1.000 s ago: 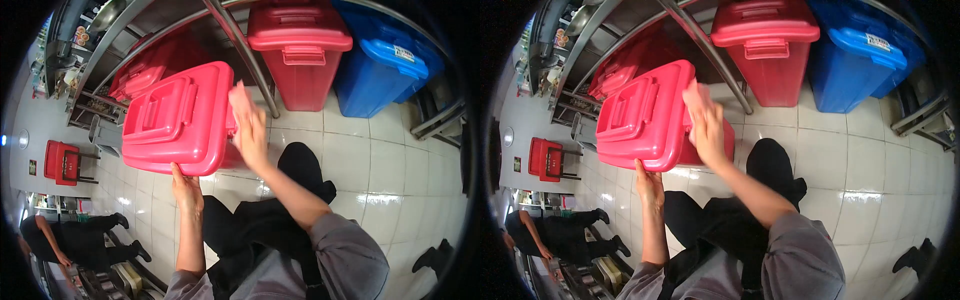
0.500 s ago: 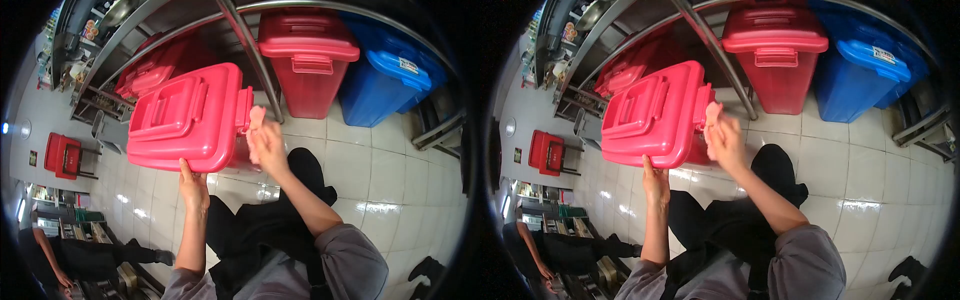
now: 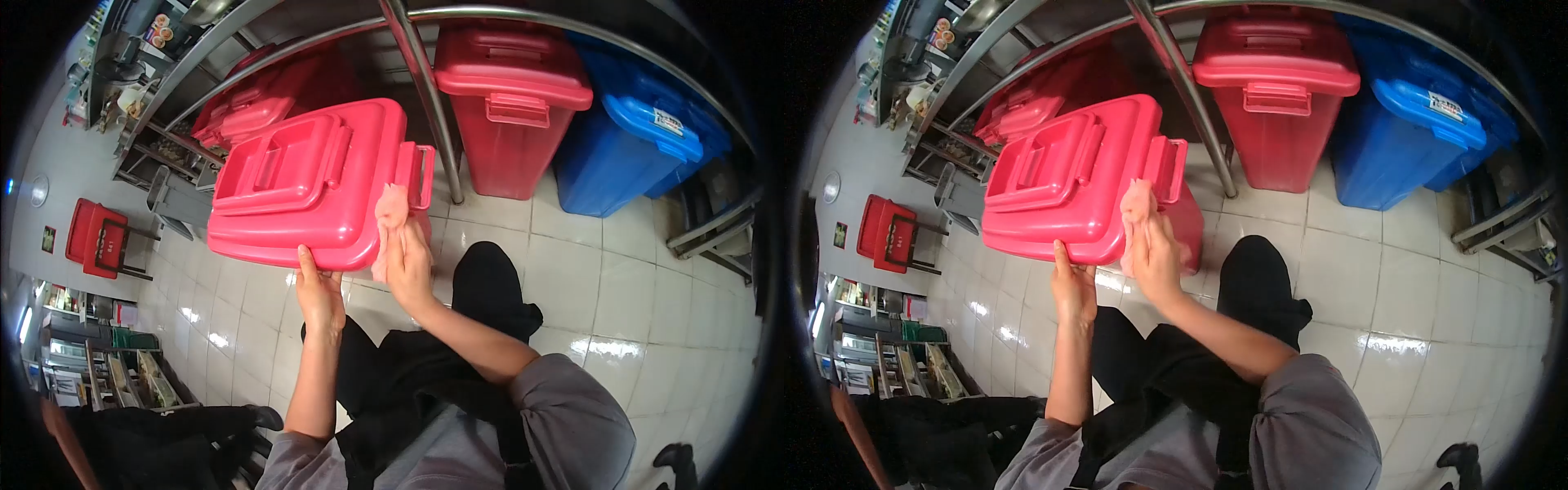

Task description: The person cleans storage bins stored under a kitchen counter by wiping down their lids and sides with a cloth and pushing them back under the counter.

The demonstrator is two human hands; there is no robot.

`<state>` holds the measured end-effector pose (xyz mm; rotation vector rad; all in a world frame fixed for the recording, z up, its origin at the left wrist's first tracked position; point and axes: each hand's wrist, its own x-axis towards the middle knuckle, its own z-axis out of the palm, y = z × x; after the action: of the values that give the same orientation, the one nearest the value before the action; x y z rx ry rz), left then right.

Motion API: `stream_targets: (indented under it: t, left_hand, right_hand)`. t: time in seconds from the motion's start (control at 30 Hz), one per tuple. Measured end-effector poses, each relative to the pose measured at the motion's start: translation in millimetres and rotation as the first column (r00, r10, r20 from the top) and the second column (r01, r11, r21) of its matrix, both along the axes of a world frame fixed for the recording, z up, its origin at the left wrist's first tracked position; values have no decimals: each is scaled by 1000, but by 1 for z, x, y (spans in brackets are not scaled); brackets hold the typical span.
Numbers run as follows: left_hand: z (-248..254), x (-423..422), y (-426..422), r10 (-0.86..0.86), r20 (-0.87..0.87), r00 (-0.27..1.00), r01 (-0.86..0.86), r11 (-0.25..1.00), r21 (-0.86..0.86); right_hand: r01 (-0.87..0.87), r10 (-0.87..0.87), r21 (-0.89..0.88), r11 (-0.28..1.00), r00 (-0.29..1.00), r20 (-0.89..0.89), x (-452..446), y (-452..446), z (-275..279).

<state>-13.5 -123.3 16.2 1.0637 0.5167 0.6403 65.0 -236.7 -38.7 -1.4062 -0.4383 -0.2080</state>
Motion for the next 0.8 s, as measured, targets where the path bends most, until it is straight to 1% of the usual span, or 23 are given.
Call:
stream_targets:
  t: [0.07, 0.1, 0.13, 0.17, 0.2, 0.23, 0.33, 0.4, 0.43, 0.5, 0.53, 0.57, 0.67, 0.73, 0.8]
  left_hand:
    - [-1, 0, -2, 8, 2, 1000, -8, 1000, -9]
    - [-3, 0, 2, -9, 8, 1000, 9, 1000, -2]
    - [-5, 0, 6, -28, 14, 1000, 28, 1000, 2]
    - [-7, -3, 6, -46, 11, 999, 46, 999, 3]
    - [-8, -5, 4, -41, 15, 999, 41, 999, -16]
    - [-7, -3, 3, -36, 29, 999, 37, 999, -27]
    - [-8, -4, 5, -23, 50, 999, 25, 999, -44]
    - [-7, -2, 4, -47, 89, 995, 51, 998, -41]
    - [-5, 1, 2, -29, 101, 995, 33, 998, -45]
    - [-3, -1, -3, 17, 112, 994, -10, 998, -64]
    - [-4, -2, -4, 23, 117, 993, -14, 998, -69]
    - [-4, -2, -4, 27, 123, 992, -18, 997, -74]
    - [-4, 1, -2, 39, 122, 992, -29, 995, -91]
    - [-7, -1, -4, 44, 112, 993, -34, 995, -96]
    - [-8, 0, -1, 36, 106, 994, -28, 997, -75]
  right_hand:
    - [-49, 48, 16, 999, 999, 7, -28, -3, -6]
    - [-174, 186, 119, 978, 977, -102, -45, -10, 2]
    - [-110, 112, -35, 993, 992, 51, -43, -10, 3]
    - [-23, 60, -180, 983, 977, 203, -44, -13, 4]
    - [85, 32, -302, 950, 932, 361, -44, -14, 4]
    - [145, -3, -322, 935, 915, 403, -42, -10, 0]
    - [248, 72, -391, 886, 760, 645, -26, -20, 1]
    - [198, 86, -369, 908, 773, 628, -12, -32, 12]
    - [175, 94, -356, 918, 776, 623, 0, -35, 18]
    - [235, -38, -311, 921, 848, 528, 32, -35, 21]
    - [285, -103, -412, 866, 906, 410, 48, -40, 35]
    - [304, -99, -526, 794, 919, 382, 64, -43, 46]
    - [362, -170, -477, 801, 901, 399, 97, -32, 69]
    - [375, -91, -560, 739, 879, 469, 135, -25, 64]
    - [379, -61, -604, 701, 876, 479, 132, -23, 69]
